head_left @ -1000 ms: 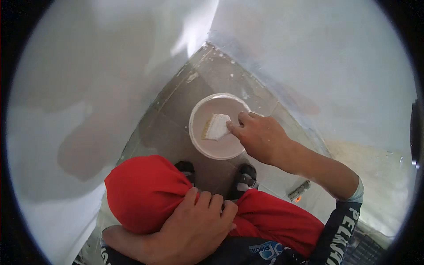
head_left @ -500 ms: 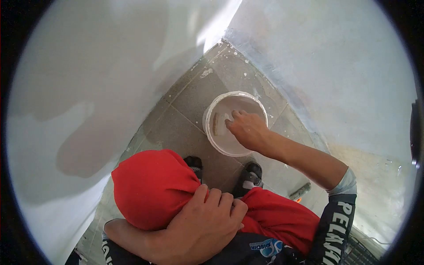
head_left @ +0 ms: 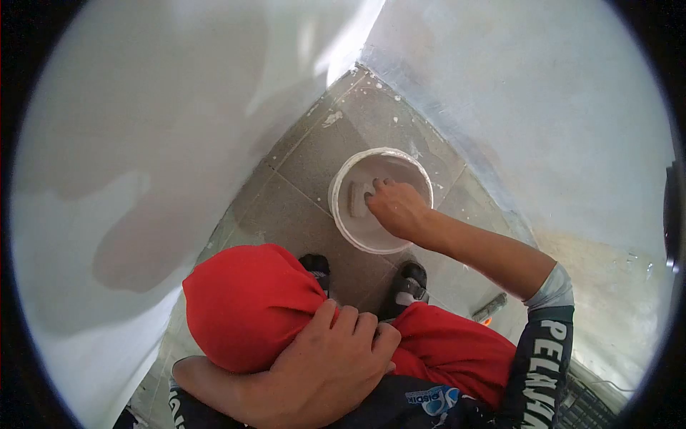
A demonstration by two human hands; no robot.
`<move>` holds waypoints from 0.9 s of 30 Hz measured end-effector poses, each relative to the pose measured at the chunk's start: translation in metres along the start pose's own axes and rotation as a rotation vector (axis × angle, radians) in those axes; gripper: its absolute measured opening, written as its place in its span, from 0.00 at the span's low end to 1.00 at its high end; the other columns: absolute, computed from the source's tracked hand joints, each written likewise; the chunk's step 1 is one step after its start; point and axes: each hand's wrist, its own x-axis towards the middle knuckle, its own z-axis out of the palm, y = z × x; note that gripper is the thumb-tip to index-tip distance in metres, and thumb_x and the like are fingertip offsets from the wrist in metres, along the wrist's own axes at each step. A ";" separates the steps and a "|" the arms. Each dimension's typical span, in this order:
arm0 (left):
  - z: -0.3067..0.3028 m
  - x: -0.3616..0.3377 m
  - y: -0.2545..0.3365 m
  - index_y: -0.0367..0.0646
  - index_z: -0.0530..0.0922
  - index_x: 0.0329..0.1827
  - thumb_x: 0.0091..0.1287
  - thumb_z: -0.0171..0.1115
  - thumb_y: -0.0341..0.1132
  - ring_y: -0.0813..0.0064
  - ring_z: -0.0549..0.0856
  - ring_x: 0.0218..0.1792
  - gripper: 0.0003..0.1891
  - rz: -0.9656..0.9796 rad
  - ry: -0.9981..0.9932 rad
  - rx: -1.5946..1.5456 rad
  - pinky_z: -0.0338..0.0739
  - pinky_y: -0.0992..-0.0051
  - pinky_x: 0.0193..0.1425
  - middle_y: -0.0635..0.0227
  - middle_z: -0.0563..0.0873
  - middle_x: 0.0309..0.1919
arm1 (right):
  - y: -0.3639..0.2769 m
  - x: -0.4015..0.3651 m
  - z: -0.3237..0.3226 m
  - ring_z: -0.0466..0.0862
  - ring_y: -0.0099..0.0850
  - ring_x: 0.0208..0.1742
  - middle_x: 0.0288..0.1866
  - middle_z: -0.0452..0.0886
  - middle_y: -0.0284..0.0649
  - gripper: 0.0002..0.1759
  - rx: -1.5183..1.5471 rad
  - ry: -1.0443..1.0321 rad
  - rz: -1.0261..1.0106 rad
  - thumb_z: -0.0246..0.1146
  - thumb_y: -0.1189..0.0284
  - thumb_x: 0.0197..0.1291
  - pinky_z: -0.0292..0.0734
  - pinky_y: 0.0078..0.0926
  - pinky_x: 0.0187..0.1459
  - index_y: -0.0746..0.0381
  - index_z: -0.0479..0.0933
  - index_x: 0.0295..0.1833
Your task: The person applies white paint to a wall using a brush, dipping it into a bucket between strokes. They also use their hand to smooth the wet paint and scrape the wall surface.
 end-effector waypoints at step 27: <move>-0.006 0.002 0.001 0.44 0.76 0.46 0.70 0.59 0.44 0.63 0.79 0.45 0.13 -0.069 -0.004 -0.015 0.70 0.64 0.53 0.61 0.80 0.39 | 0.019 -0.061 -0.069 0.88 0.49 0.39 0.30 0.84 0.57 0.12 0.287 -0.070 0.230 0.59 0.71 0.57 0.83 0.47 0.42 0.67 0.84 0.33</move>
